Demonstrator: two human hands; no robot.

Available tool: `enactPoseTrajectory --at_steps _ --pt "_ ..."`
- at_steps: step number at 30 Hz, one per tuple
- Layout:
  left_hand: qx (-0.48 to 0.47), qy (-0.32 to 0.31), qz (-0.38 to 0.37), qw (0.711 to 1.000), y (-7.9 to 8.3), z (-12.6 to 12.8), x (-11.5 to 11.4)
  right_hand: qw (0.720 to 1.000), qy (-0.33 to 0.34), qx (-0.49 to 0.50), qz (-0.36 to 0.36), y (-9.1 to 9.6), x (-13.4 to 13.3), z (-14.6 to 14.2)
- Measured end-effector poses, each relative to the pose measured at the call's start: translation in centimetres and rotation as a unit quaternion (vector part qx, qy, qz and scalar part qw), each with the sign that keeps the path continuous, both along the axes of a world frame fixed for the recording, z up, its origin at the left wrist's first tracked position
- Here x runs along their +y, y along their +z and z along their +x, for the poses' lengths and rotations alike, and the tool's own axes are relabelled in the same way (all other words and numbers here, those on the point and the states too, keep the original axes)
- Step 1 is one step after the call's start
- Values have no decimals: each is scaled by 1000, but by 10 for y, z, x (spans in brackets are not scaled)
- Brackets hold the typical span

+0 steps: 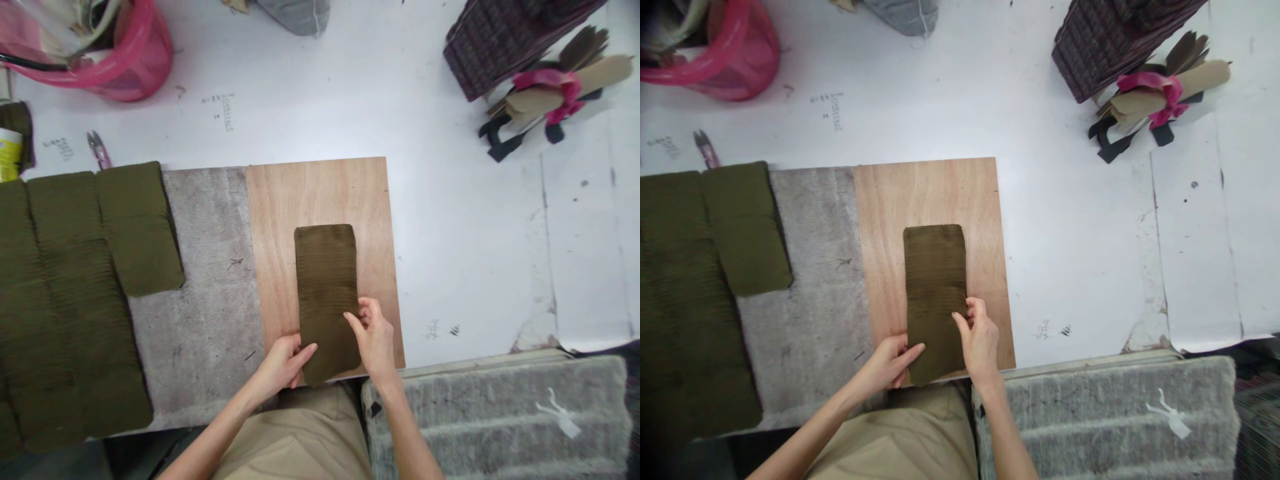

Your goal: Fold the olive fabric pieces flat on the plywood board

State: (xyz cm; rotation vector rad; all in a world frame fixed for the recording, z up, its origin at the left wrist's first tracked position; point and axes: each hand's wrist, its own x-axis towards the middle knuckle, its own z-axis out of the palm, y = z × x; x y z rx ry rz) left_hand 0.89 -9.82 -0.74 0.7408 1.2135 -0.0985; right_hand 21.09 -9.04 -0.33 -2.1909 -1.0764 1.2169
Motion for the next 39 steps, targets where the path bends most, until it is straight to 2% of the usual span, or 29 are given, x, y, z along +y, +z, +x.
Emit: enactPoseTrajectory --at_steps 11,15,18,22,25,28,33,39 --pt "31 -35 27 999 -6 -2 -5 998 30 -58 -11 1 4 -2" --pt "56 -74 60 994 -2 -2 0 997 34 -68 -19 2 5 -3" --pt "91 -135 121 979 5 -3 8 995 41 -86 -24 1 5 -4" --pt "163 -238 188 939 14 -10 20 992 59 -110 -17 1 4 -5" --pt "185 -282 220 915 20 -15 28 989 77 -127 -11 1 4 -5" --pt "194 -276 247 908 23 -18 39 986 89 -140 -14 1 4 -6" --pt "210 -197 291 913 20 -15 52 977 107 -180 -40 6 6 -8" --pt "227 -202 314 900 14 -10 54 975 94 -203 -7 8 2 -4"
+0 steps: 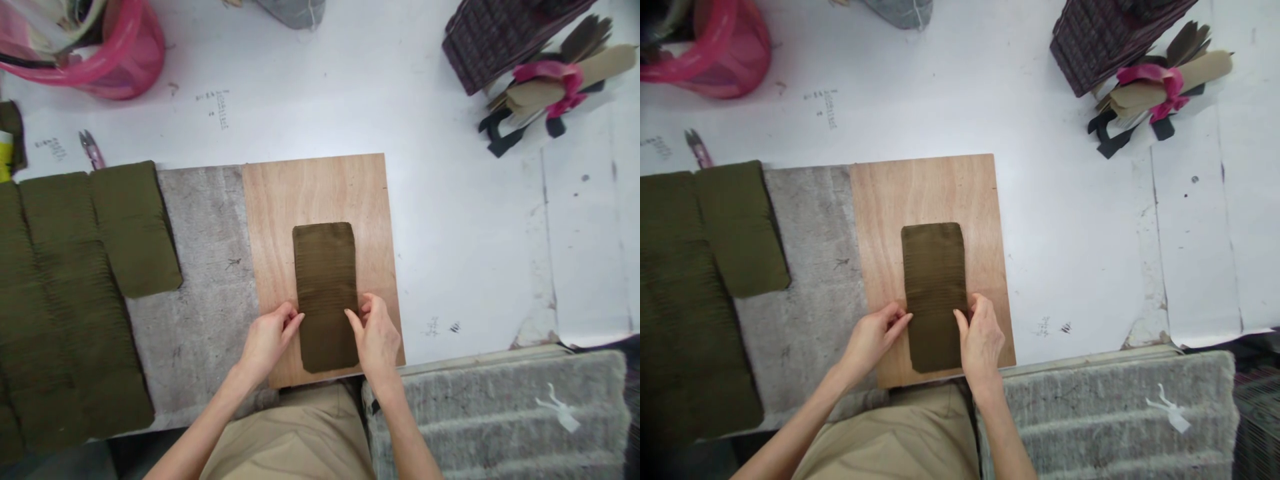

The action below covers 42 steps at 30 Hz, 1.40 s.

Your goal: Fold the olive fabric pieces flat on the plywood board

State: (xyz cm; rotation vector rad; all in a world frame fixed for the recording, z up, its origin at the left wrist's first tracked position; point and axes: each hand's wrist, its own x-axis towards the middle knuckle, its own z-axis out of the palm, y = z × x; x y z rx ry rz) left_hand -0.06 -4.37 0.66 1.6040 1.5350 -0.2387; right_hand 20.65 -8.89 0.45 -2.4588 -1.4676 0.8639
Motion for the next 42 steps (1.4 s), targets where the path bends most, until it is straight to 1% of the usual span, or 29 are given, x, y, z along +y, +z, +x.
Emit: enactPoseTrajectory --at_steps 5,9,12,15,17,20,23,27,29,32,34,38,40,42 --pt "7 -23 7 1000 2 2 1 1000 0 19 12 -4 -5 2" --pt "17 -33 17 999 3 2 -1 998 30 10 57 0 0 1" --pt "8 -15 41 999 3 2 -2 994 64 16 82 4 6 1" --pt "-33 -2 85 996 4 3 0 992 96 29 82 3 10 2" --pt "-54 -26 119 991 3 4 3 991 108 25 73 1 13 3" --pt "-43 -77 145 985 1 6 8 989 131 20 60 -1 17 6" --pt "-18 -102 149 983 0 8 12 986 157 19 53 0 22 9" --pt "12 -139 155 978 4 12 15 982 183 19 50 2 25 11" --pt "12 -152 161 975 5 13 17 979 197 28 52 3 24 11" --pt "-15 -168 164 972 5 14 19 973 215 47 64 1 20 13" --pt "-37 -183 163 969 3 14 21 972 213 56 75 -2 17 14" --pt "-55 -196 143 969 3 14 24 982 161 64 79 -9 11 15" --pt "-61 -182 126 973 5 13 23 986 140 59 69 -11 10 14" --pt "-61 -137 105 983 7 12 21 988 131 49 62 -12 8 13"
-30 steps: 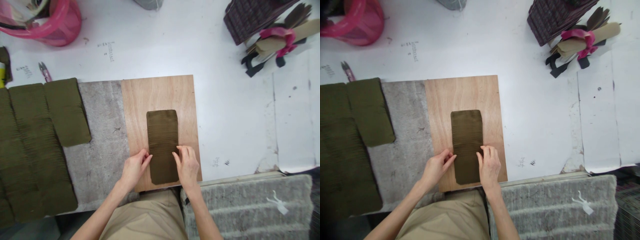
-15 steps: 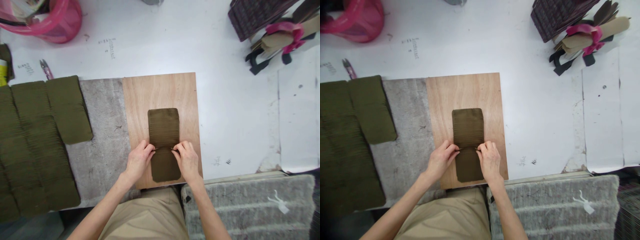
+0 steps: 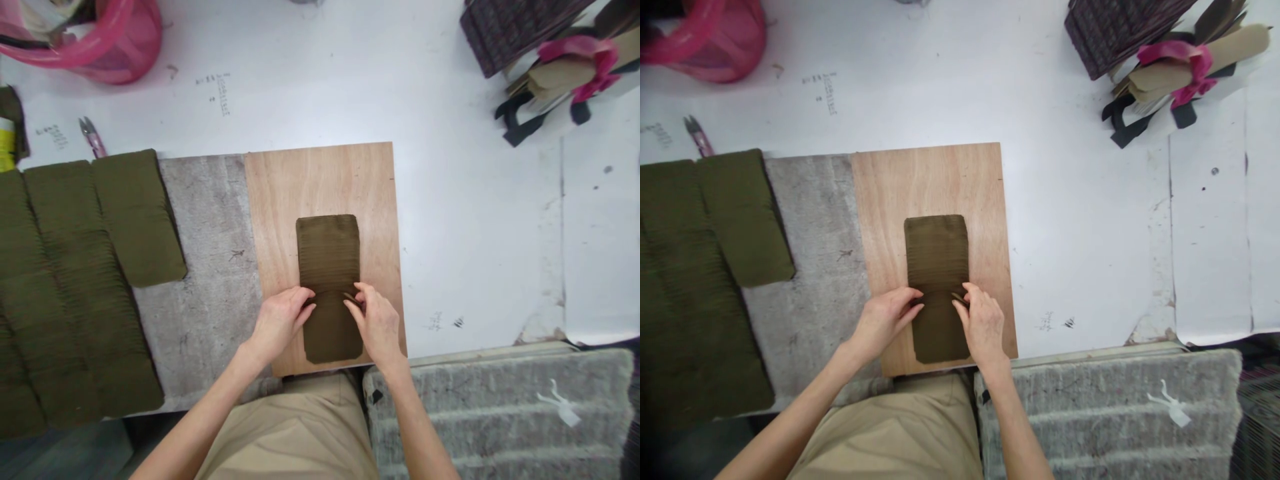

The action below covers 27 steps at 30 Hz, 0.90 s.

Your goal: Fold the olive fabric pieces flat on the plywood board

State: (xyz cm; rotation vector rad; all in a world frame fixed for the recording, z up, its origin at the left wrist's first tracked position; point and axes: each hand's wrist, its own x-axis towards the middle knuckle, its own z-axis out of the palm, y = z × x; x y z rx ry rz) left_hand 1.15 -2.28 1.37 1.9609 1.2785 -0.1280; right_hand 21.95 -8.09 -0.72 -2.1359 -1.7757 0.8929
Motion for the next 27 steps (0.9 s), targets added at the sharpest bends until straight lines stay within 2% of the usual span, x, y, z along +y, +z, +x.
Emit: enactPoseTrajectory --at_steps 4,6,14,27 --pt "3 128 -64 990 2 -2 -10 1000 -20 -12 1 0 -3 -4" --pt "10 161 -87 983 1 -2 -14 999 -38 -3 3 0 -4 -6" --pt "35 168 -124 977 -4 -3 -14 998 -69 9 -5 -3 -5 -8" --pt "25 169 -138 976 -6 -3 -11 995 -94 26 -13 -3 -5 -9"
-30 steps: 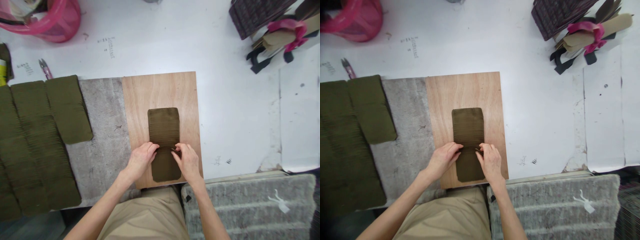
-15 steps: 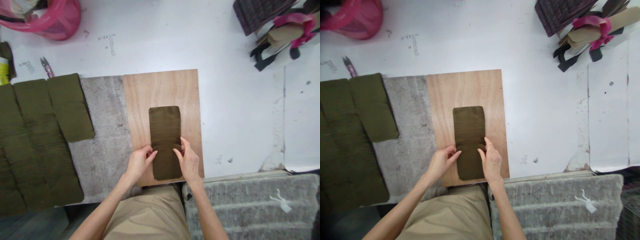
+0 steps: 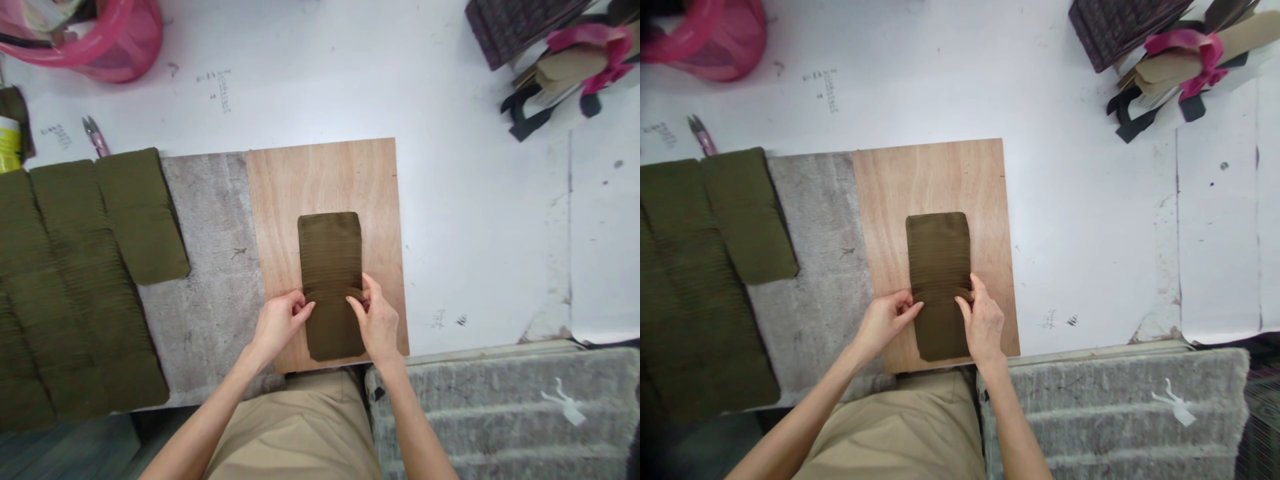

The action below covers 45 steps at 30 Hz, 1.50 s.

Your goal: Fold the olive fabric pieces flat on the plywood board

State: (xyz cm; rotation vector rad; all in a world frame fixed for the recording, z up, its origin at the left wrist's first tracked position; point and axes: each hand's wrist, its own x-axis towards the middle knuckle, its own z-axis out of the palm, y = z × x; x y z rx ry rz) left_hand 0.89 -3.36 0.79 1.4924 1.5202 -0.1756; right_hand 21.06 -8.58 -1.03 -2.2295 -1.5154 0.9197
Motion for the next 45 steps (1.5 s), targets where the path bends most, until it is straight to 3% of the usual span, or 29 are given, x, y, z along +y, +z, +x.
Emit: enactPoseTrajectory --at_steps 18,24,28,33,45 --pt "49 -37 29 998 0 3 -4 1000 21 -14 17 -1 0 -1" --pt "30 -7 59 998 0 -3 -6 998 33 -30 40 12 15 11" --pt "-6 18 128 992 0 -7 5 995 74 -25 61 15 37 18" --pt "-31 -18 215 976 -4 -4 29 991 113 -28 60 12 57 20" --pt "-18 -44 227 973 -7 3 38 990 133 -14 39 9 68 23"
